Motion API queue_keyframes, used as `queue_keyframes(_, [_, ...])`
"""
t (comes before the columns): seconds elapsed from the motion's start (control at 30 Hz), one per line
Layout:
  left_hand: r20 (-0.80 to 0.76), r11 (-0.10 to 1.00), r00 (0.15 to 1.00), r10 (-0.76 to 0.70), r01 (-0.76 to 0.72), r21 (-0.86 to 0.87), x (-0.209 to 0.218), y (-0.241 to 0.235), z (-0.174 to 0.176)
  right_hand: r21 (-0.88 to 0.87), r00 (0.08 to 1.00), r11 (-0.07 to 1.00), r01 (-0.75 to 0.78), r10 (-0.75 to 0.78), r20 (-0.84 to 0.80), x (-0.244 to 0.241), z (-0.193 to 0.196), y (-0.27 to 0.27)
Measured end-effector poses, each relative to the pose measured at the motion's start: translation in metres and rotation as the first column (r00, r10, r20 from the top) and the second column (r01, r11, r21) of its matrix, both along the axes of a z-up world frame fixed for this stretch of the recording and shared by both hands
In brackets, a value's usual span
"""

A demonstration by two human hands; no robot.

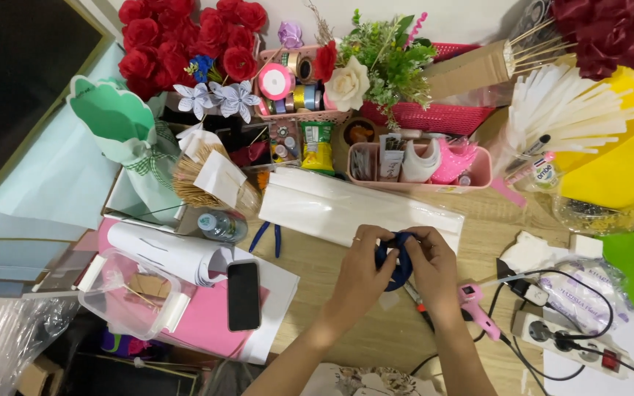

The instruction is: The person ties a blue ribbon into a bow using a hot glue gun to secure the center. They then retrieve a roll of green tape, cut a piece, and apply it to the back of the bow to reinforce the knot.

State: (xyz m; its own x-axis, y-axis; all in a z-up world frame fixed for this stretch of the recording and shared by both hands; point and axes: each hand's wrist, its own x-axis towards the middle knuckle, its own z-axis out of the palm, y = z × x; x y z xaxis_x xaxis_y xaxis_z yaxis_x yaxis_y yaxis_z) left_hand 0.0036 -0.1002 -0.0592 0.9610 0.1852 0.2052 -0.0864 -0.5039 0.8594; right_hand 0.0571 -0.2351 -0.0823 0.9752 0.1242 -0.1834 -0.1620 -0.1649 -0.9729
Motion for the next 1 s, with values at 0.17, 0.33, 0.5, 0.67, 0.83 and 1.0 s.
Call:
queue_keyframes(0.17, [-0.261, 0.711, 0.96, 0.099, -0.252, -0.657, 0.006, -0.017, -0.043, 0.211, 0.997, 0.978, -0.004, -0.011, 0.072, -0.009, 0.006, -0.009])
queue_keyframes(0.33, [-0.455, 0.614, 0.887, -0.078, -0.316, -0.723, 0.009, -0.018, -0.065, 0.256, 0.976, 0.963, -0.079, 0.023, 0.217, -0.003, 0.006, -0.026])
queue_keyframes(0.5, [-0.519, 0.471, 0.799, -0.303, -0.348, -0.81, 0.011, -0.019, -0.003, 0.276, 0.936, 0.935, -0.222, 0.125, 0.329, 0.004, -0.004, -0.035])
queue_keyframes(0.67, [-0.348, 0.35, 0.886, -0.306, -0.235, -0.907, 0.013, -0.013, -0.032, 0.256, 0.901, 0.924, -0.285, 0.167, 0.4, 0.004, 0.009, -0.03])
queue_keyframes(0.83, [-0.297, 0.296, 0.92, -0.256, -0.218, -0.93, 0.009, -0.009, -0.038, 0.336, 0.946, 0.919, -0.208, 0.103, 0.306, 0.0, 0.001, -0.024])
queue_keyframes(1.0, [-0.243, 0.268, 0.936, -0.255, -0.173, -0.948, 0.002, -0.002, -0.027, 0.369, 0.968, 0.916, -0.157, 0.069, 0.24, -0.006, 0.004, -0.015])
